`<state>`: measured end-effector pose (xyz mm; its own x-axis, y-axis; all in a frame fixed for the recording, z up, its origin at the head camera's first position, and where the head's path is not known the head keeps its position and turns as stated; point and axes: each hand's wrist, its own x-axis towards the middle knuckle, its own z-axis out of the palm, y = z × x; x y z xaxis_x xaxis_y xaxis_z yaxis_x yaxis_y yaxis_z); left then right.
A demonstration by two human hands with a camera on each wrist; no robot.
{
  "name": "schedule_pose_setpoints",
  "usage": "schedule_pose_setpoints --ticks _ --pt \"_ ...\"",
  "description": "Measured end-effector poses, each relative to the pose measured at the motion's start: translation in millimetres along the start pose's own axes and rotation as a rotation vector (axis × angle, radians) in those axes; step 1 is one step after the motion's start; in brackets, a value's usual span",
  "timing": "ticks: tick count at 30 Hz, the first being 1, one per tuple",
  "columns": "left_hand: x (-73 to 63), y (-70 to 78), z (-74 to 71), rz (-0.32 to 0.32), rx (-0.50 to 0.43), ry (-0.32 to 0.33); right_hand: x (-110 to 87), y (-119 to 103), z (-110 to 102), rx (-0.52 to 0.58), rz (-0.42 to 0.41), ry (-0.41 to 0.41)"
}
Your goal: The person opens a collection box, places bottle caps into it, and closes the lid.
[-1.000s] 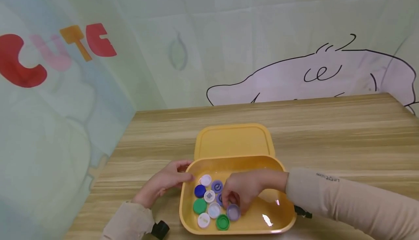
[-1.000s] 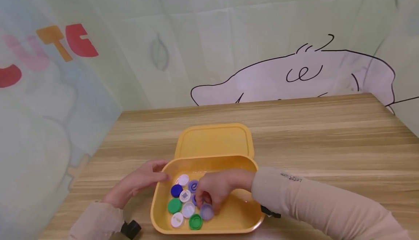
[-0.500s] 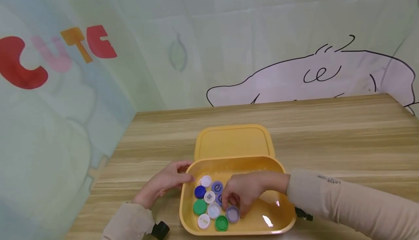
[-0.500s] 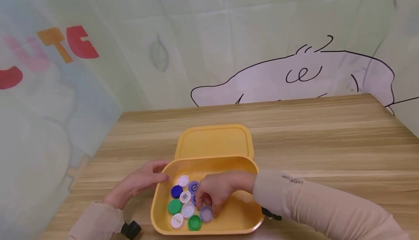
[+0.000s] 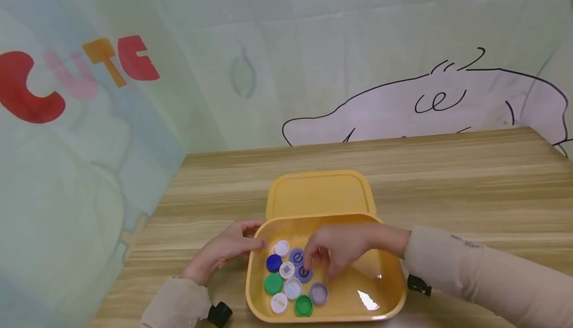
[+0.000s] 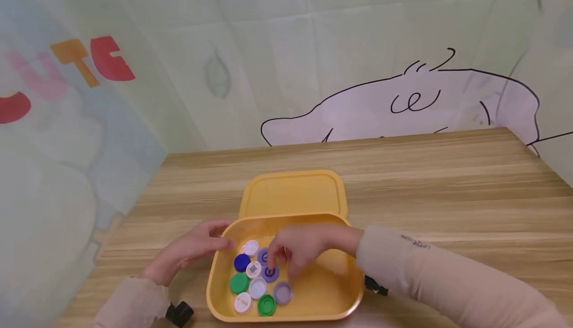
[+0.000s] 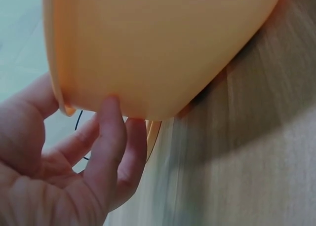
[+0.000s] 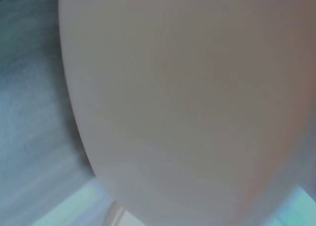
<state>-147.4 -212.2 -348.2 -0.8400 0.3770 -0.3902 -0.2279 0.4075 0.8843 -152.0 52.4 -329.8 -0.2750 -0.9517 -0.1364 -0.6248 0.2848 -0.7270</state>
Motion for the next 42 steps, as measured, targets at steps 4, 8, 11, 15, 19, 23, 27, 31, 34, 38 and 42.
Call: schedule_pose_setpoints --ticks 4,8,11,15,19,23,27,31,34,38,42 --pt "-0.5 0.2 -2.8 0.008 -0.03 -0.028 -10.7 -3.9 -10.3 0.03 0.041 0.056" --pt "-0.3 2.8 -7.7 0.012 -0.024 -0.066 -24.6 -7.1 -23.9 0.03 0.055 0.143" --pt "0.5 6.6 -12.6 0.016 0.024 -0.06 -37.0 -9.0 -36.7 0.019 0.056 0.221" --pt "4.8 10.6 -20.0 0.042 0.037 -0.037 -55.8 -9.7 -53.8 0.013 0.098 0.319" --pt "13.3 12.3 -26.1 0.088 0.007 -0.018 -75.1 -3.2 -67.2 0.005 0.203 0.416" --pt "22.9 12.6 -29.8 0.105 -0.013 0.013 -91.0 10.8 -74.3 -0.015 0.279 0.496" --pt "31.9 11.3 -31.5 0.094 -0.01 0.021 -101.3 29.5 -74.7 0.016 0.324 0.533" --pt "41.7 8.9 -32.9 0.079 -0.005 0.023 -105.7 52.0 -70.5 0.126 0.378 0.568" --pt "47.9 6.8 -34.0 0.086 -0.014 0.017 -105.1 70.0 -65.3 0.198 0.413 0.604" --pt "53.4 1.8 -34.7 0.09 -0.032 0.015 -99.5 91.0 -57.9 0.272 0.441 0.665" --pt "56.9 -3.0 -33.9 0.101 -0.05 0.023 -94.0 103.2 -51.6 0.357 0.505 0.705"
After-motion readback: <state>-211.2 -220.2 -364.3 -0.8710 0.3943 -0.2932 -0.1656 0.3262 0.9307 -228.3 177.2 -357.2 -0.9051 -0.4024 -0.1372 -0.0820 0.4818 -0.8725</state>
